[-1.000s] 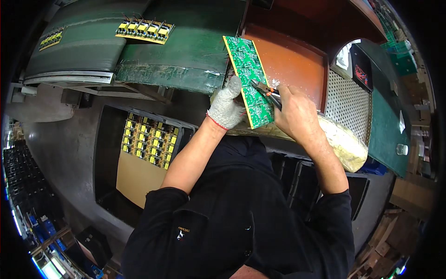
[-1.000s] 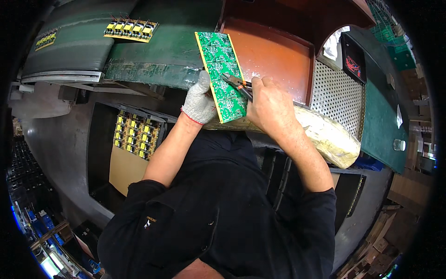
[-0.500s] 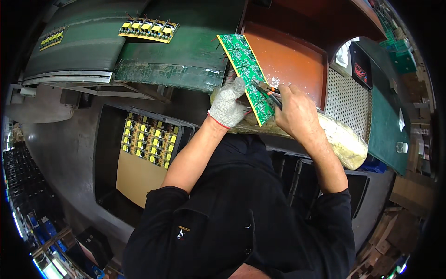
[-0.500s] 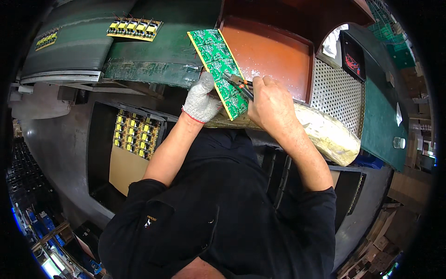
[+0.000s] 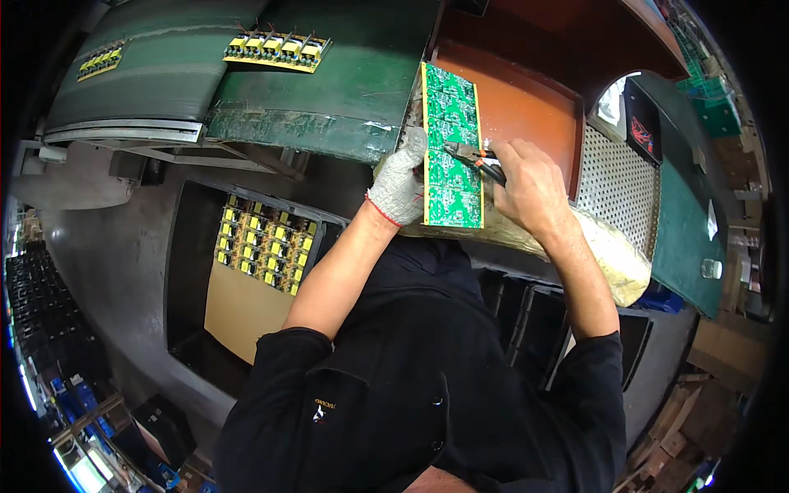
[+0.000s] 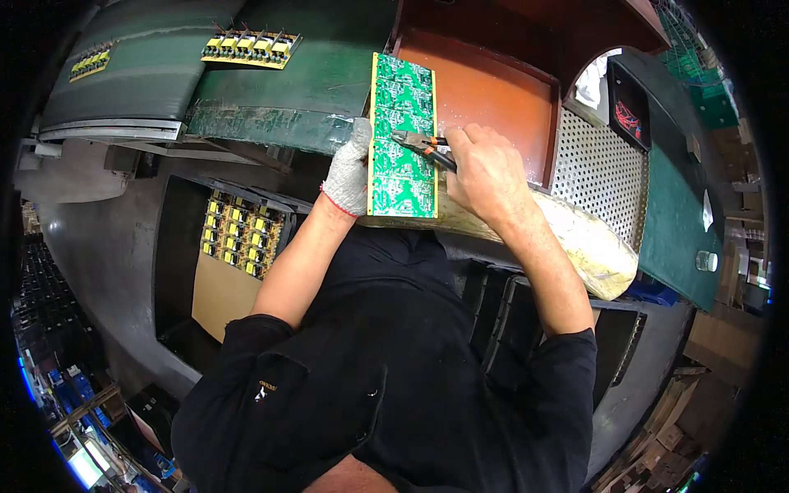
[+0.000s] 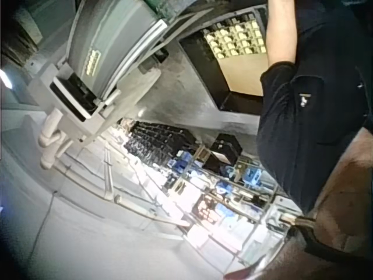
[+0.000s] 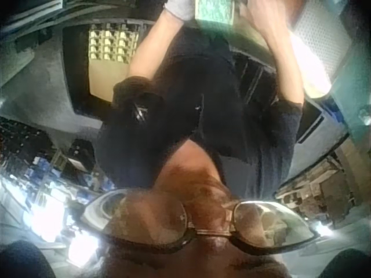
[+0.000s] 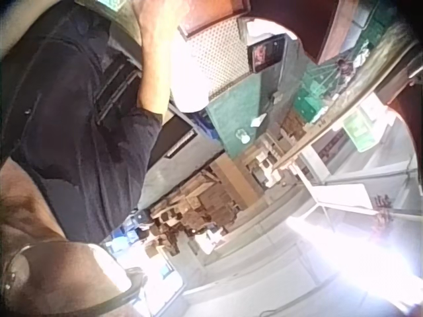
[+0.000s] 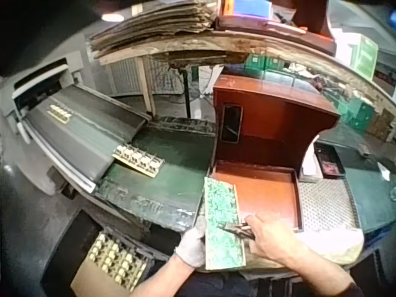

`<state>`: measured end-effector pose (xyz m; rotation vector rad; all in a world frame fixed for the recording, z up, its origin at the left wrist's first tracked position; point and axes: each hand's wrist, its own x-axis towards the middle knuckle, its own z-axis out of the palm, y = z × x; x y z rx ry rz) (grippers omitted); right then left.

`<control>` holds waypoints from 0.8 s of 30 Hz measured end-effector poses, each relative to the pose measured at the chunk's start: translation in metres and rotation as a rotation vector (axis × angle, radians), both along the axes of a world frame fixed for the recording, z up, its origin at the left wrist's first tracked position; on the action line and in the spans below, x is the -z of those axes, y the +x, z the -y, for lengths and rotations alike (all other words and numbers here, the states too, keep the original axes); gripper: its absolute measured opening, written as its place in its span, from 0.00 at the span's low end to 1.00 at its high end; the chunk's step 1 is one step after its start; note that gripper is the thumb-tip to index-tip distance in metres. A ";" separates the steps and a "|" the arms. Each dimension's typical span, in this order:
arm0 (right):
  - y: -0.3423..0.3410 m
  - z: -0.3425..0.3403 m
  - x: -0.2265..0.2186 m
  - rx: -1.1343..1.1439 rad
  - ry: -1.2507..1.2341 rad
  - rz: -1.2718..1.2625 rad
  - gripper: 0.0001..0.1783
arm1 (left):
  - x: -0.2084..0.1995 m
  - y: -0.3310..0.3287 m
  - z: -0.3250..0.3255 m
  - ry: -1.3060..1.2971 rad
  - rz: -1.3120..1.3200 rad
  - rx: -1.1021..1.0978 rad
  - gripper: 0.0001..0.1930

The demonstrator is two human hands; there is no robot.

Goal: Trimming and inspecting printed circuit boards at a manual assembly station.

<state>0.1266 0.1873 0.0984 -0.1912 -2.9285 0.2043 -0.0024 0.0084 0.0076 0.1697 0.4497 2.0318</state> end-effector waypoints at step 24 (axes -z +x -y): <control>-0.004 0.005 0.007 0.029 0.003 -0.002 0.20 | 0.004 -0.001 -0.006 -0.014 0.026 0.022 0.27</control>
